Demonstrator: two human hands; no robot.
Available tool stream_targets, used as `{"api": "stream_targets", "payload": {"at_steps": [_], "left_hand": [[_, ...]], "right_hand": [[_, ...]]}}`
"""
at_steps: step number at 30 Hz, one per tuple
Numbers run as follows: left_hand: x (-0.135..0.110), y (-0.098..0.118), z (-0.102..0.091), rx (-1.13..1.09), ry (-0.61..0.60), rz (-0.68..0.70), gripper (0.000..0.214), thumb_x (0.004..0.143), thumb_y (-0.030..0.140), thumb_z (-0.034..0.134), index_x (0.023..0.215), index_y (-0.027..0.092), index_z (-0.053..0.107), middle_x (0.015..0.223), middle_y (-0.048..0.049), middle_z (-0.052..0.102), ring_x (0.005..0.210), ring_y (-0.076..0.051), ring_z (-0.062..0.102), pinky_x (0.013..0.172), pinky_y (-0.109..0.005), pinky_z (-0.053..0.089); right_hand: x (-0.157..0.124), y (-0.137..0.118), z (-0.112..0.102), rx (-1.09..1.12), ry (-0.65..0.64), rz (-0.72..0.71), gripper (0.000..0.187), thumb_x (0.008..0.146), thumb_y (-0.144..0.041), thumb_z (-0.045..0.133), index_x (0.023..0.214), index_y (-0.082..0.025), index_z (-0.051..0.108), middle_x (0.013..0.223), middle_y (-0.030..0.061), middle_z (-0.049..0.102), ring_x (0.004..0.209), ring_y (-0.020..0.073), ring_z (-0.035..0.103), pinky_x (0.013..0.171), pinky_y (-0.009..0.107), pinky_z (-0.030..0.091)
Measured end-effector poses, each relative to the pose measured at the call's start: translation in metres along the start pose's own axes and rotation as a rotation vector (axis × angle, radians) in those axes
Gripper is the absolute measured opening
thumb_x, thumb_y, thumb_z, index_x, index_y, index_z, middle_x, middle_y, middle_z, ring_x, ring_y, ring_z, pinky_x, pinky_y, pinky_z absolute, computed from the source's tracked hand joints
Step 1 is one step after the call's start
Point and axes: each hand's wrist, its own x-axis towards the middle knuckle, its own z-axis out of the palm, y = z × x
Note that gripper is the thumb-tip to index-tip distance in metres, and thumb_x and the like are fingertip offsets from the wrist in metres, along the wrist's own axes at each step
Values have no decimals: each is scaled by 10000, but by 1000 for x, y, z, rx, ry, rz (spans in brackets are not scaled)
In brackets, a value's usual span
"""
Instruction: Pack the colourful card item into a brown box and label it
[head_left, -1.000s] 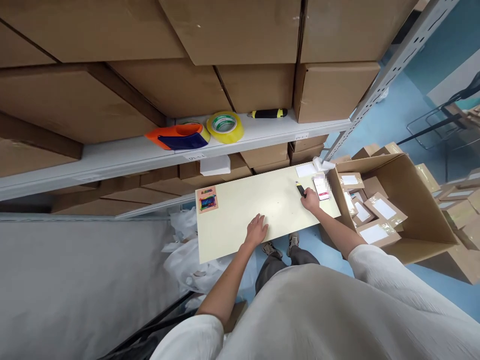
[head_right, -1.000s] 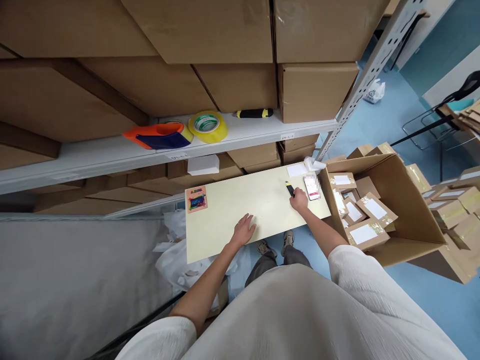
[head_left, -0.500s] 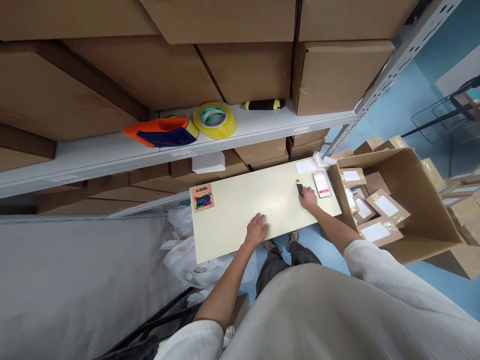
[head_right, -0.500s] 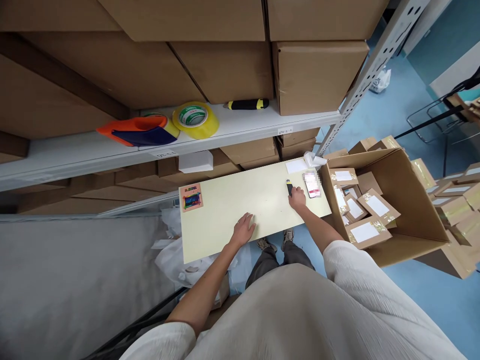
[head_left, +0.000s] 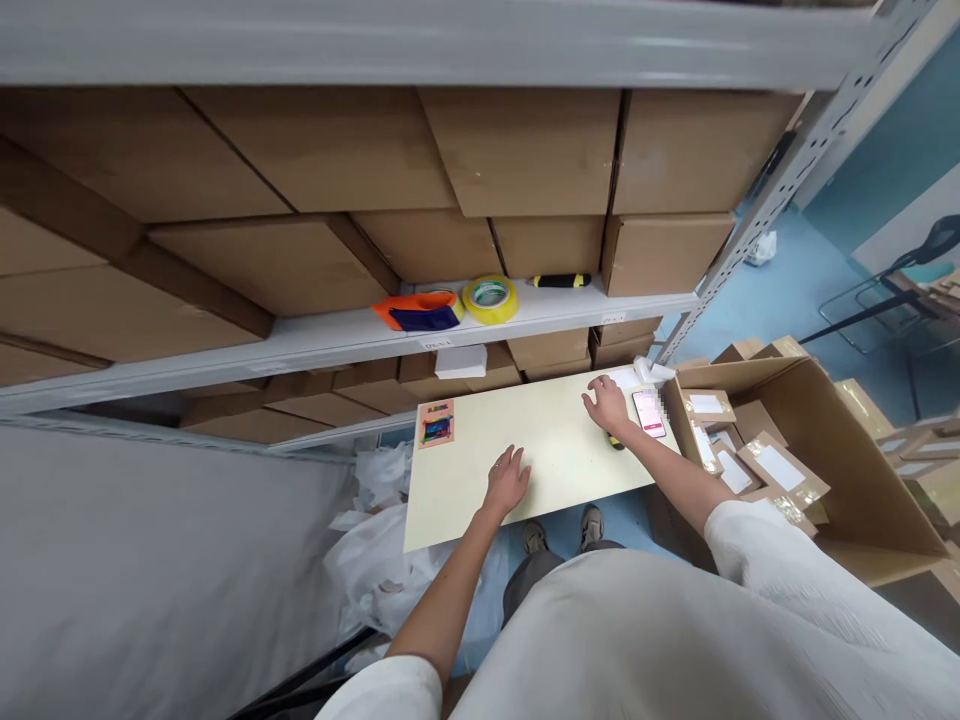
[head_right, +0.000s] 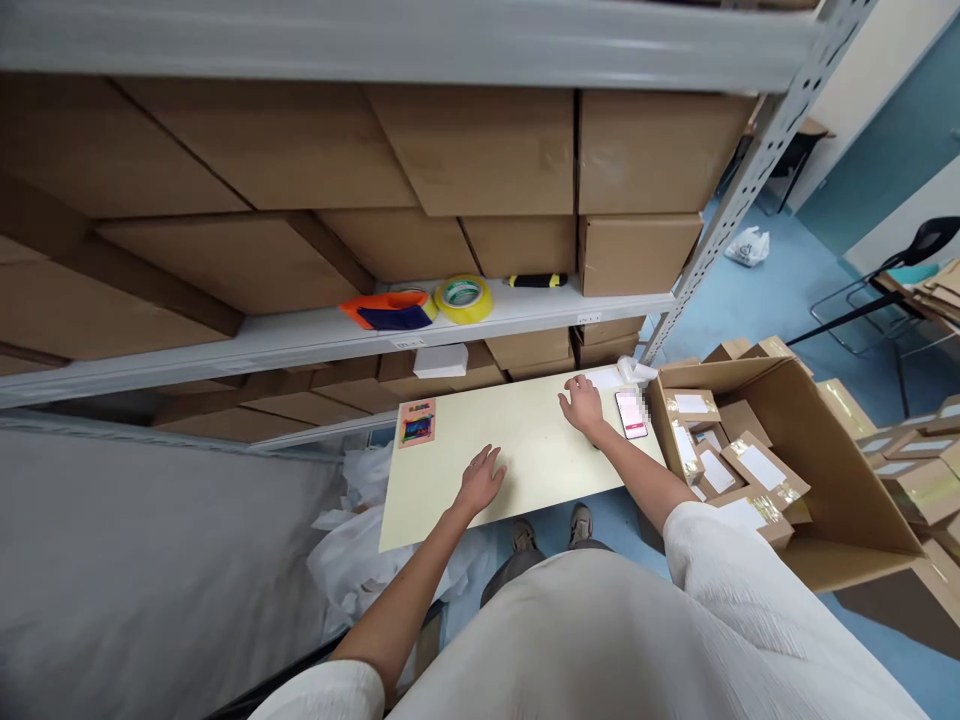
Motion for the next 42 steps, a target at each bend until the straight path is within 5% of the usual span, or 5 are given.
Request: {"api": "stream_targets", "payload": {"at_steps": [11, 17, 21, 31, 42], "left_hand": [[-8, -50, -58, -76, 176, -5, 538, 1042, 327, 486, 1553, 180, 566, 1683, -186, 501, 1536, -345, 511, 1230, -514, 452], [-13, -88, -76, -106, 160, 2, 553, 1054, 337, 464, 1569, 152, 548, 1706, -188, 471, 1565, -339, 472, 1244, -497, 430], [-14, -111, -82, -140, 160, 8, 548, 1046, 335, 475, 1563, 171, 556, 1706, -173, 475, 1574, -332, 460, 1254, -502, 416], [-12, -143, -88, -172, 127, 39, 518, 1051, 328, 480, 1539, 183, 570, 1721, -174, 450, 1597, -336, 425, 1257, -513, 407], [-5, -125, -76, -130, 44, 150, 525, 1065, 325, 464, 1554, 161, 560, 1727, -179, 435, 1583, -342, 440, 1273, -498, 388]], "right_hand": [[77, -155, -67, -14, 120, -406, 303, 1063, -298, 517, 1303, -177, 657, 1349, 171, 661, 1209, 329, 597, 1025, 440, 485], [129, -249, -69, -57, 85, -587, 477, 1031, -213, 484, 1488, -168, 615, 1522, 154, 628, 1271, 339, 563, 1074, 489, 464], [160, -289, -59, -150, 74, -564, 485, 1015, -184, 475, 1465, -162, 655, 1478, 164, 670, 1233, 370, 552, 1032, 530, 461], [169, -306, -42, -225, 61, -499, 410, 1010, -149, 496, 1351, -166, 723, 1268, 182, 751, 1214, 377, 530, 1050, 532, 383], [52, -281, -48, -138, 144, -404, 340, 1033, -257, 527, 1299, -202, 733, 1278, 150, 757, 1169, 352, 536, 992, 469, 342]]}}
